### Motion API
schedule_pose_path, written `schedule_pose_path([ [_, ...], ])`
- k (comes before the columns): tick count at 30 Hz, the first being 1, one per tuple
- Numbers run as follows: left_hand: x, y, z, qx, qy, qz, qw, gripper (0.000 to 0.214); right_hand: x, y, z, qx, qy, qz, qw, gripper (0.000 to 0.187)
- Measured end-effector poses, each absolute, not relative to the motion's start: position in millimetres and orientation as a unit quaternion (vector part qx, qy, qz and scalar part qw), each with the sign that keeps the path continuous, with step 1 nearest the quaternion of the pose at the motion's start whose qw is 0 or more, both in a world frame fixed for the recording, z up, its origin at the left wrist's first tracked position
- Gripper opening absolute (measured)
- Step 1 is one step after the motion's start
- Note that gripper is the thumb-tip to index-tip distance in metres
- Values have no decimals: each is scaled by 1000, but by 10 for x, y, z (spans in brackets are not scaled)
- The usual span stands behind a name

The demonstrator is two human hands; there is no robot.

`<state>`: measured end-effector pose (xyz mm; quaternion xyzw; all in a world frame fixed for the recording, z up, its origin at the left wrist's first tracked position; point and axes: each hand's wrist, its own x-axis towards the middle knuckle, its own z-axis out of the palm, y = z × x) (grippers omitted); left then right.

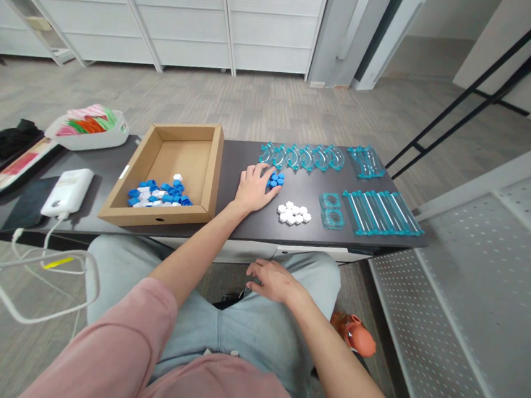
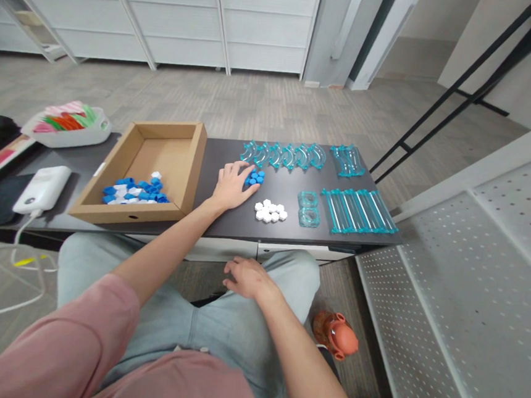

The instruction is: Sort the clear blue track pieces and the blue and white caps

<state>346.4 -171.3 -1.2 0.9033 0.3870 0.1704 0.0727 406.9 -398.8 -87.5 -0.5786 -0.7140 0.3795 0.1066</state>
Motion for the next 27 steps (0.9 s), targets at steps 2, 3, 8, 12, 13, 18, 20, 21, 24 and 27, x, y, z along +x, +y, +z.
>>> schedule_pose_path([
  [2,3482,-1677,-40,910,373,162,80,63,4068,-3986,-863,-580,-713,380,102,30],
  [3,3486,-1665,-56,914,364,159,85,62,4066,-3985,-859,-581,-713,379,100,30],
  [8,3469,-1631,-123,926,323,165,104,59,4050,-3975,-847,-579,-719,376,80,30],
  [12,3463,-1623,-101,911,328,220,116,53,4078,-3964,-833,-581,-718,377,64,30],
  [13,3454,-1645,-80,906,328,241,119,51,4093,-3963,-830,-583,-716,378,65,30],
  [18,3122,-2118,100,902,271,310,132,46,4177,-3979,-821,-588,-708,384,77,26],
  [20,2788,-2410,211,912,253,293,133,44,4201,-3989,-826,-583,-708,390,84,25],
  [21,2583,-2530,283,914,253,290,128,41,4211,-3994,-830,-580,-708,392,91,25],
  [24,1897,-2601,573,867,288,402,60,32,4234,-4006,-845,-579,-703,396,113,25],
  [27,1230,-2123,899,717,367,592,-31,31,4221,-4014,-846,-580,-698,403,120,21],
])
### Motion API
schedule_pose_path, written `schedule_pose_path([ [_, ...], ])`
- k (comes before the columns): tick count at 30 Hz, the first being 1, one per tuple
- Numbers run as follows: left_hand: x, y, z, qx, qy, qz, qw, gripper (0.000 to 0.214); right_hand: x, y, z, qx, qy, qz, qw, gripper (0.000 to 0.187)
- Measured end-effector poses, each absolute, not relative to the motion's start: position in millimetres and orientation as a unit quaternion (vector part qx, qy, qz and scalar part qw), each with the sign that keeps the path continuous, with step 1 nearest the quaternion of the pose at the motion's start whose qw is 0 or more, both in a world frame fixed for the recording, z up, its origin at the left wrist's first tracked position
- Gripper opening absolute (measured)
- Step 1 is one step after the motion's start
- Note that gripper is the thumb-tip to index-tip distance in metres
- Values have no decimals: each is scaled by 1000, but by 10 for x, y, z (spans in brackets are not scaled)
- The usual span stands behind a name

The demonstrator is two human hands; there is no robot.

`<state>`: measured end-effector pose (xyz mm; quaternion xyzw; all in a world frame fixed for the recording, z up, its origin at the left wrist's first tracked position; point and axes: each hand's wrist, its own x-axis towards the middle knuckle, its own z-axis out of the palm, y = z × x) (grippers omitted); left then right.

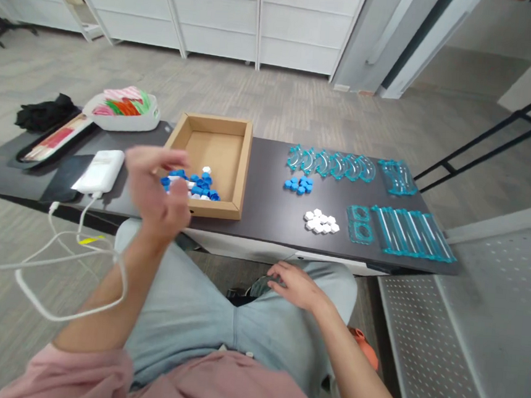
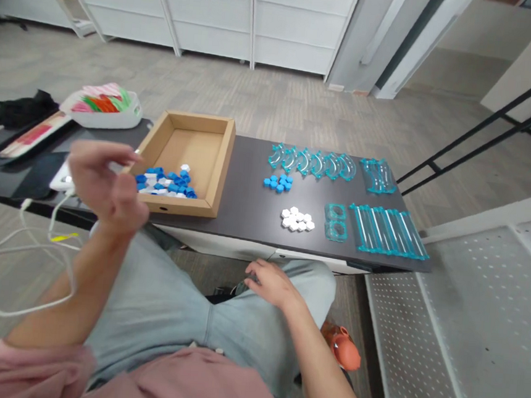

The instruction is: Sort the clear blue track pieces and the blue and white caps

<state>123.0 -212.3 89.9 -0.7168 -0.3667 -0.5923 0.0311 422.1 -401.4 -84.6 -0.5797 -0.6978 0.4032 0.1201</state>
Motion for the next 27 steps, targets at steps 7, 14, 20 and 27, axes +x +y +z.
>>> schedule_pose_path([
  [7,153,-448,909,-562,-583,-572,-134,27,3828,-4053,-415,-521,-665,507,171,14],
  [14,42,-25,254,-702,-576,-380,-178,23,3360,-3200,759,-480,-745,364,287,26],
  [20,8,84,-40,-746,-581,-298,-132,32,3009,-1585,889,-495,-847,154,120,36],
  [27,12,152,-133,-730,-614,-273,-122,32,2846,-1005,718,-467,-877,100,-56,46],
])
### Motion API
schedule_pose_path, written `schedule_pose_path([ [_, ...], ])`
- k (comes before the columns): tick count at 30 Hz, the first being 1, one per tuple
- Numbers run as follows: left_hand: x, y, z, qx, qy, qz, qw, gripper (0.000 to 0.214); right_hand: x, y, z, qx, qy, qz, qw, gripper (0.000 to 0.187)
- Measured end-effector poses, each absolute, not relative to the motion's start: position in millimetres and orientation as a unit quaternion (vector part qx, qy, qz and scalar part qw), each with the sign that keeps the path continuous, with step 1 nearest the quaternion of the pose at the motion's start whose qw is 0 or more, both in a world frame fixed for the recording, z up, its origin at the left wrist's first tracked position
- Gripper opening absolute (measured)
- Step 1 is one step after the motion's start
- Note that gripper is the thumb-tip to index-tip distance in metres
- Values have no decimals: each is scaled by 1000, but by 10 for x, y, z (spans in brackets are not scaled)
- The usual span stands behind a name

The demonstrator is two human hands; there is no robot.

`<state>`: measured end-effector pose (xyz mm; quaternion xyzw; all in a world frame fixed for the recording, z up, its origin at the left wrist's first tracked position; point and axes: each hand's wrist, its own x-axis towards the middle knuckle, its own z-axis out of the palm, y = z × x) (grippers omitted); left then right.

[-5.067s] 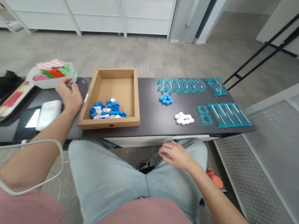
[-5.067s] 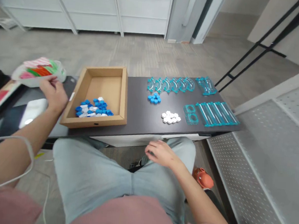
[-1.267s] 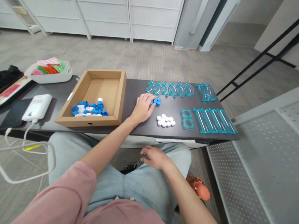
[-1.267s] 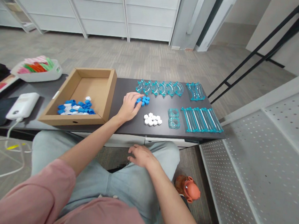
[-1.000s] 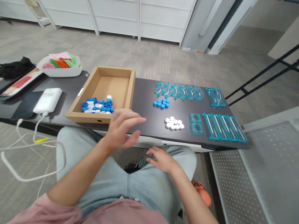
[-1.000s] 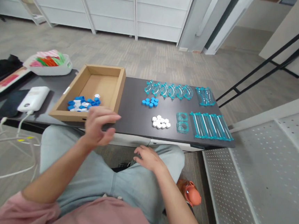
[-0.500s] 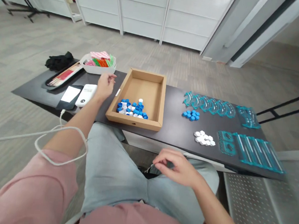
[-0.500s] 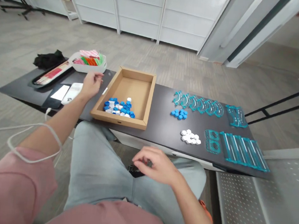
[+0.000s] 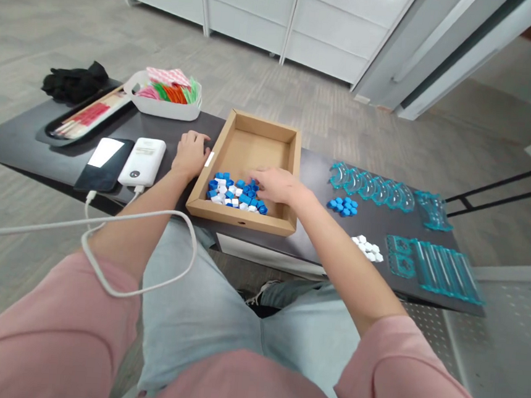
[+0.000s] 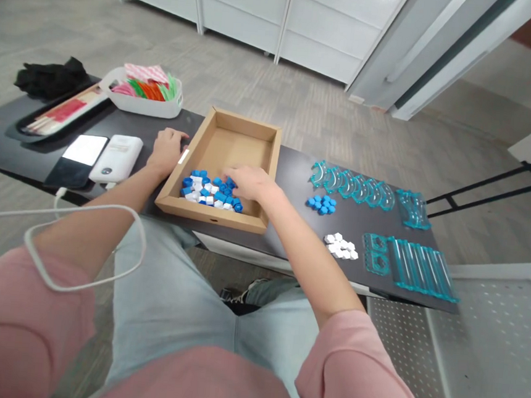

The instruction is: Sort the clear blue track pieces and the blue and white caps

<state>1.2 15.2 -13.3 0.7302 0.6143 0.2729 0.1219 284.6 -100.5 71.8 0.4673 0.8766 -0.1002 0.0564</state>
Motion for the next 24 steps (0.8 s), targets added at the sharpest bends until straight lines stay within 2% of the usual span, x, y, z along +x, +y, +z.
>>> schedule_pose_path([
  [4,58,99,-86,729,621,267,108,31,2815,-1046,690,472,873,-105,57,46],
  [7,85,35,-14,733,627,243,99,36,2826,-1071,670,476,871,-120,24,44],
  [12,117,-20,52,727,645,218,88,43,3240,-1234,787,469,860,-150,-133,35],
  [17,103,6,18,717,662,200,88,46,4359,-1696,968,553,763,-141,-302,24],
  [20,75,21,-6,716,656,210,110,64,5057,-2026,945,641,665,-122,-363,21],
  [24,51,7,4,716,640,240,142,95,5549,-2317,724,720,586,-104,-357,21],
])
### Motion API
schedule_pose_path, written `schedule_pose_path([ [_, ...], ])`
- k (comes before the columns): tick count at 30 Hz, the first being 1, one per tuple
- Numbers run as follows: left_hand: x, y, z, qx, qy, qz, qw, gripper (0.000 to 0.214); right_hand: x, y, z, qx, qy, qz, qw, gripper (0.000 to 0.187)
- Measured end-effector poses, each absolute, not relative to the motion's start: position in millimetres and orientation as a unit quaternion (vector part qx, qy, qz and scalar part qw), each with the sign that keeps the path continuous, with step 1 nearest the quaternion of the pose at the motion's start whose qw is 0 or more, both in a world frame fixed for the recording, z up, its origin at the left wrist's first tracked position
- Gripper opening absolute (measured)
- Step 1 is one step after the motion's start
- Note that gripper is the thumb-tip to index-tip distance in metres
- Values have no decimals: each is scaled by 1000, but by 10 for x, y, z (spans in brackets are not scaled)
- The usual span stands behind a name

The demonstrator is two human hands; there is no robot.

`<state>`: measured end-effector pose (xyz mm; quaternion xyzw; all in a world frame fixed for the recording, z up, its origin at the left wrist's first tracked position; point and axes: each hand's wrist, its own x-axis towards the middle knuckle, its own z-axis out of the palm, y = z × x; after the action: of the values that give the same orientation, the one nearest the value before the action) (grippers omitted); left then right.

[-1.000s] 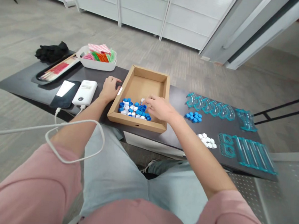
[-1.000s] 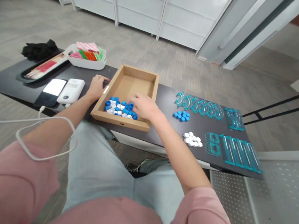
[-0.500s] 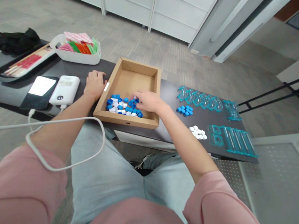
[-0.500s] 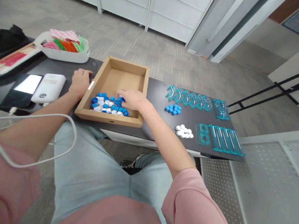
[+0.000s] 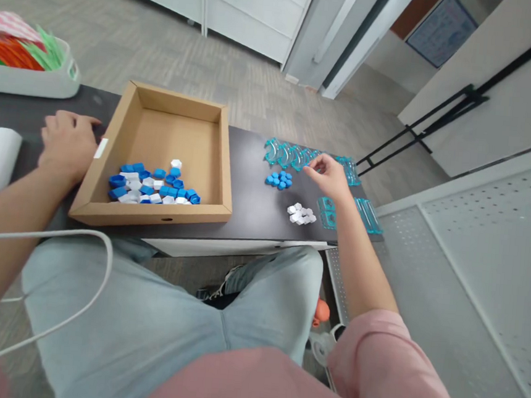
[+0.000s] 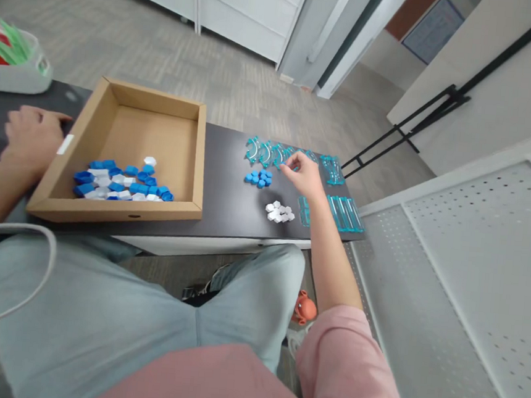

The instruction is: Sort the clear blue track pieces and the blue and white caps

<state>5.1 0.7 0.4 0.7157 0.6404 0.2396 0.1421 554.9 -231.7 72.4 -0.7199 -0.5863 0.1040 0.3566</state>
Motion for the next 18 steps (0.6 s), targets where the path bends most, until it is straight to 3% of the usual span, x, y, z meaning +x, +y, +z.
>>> schedule_pose_path([
  [3,50,-21,34,718,638,235,149,99,5602,-2368,492,-758,-559,118,314,19],
  [7,40,-27,35,724,640,218,138,88,5579,-2308,254,-776,-548,154,273,18],
  [11,21,13,8,727,642,210,122,70,5651,-2265,154,-741,-574,198,287,45],
  [18,74,18,89,738,658,132,75,72,5769,-2265,66,-708,-595,262,276,83],
])
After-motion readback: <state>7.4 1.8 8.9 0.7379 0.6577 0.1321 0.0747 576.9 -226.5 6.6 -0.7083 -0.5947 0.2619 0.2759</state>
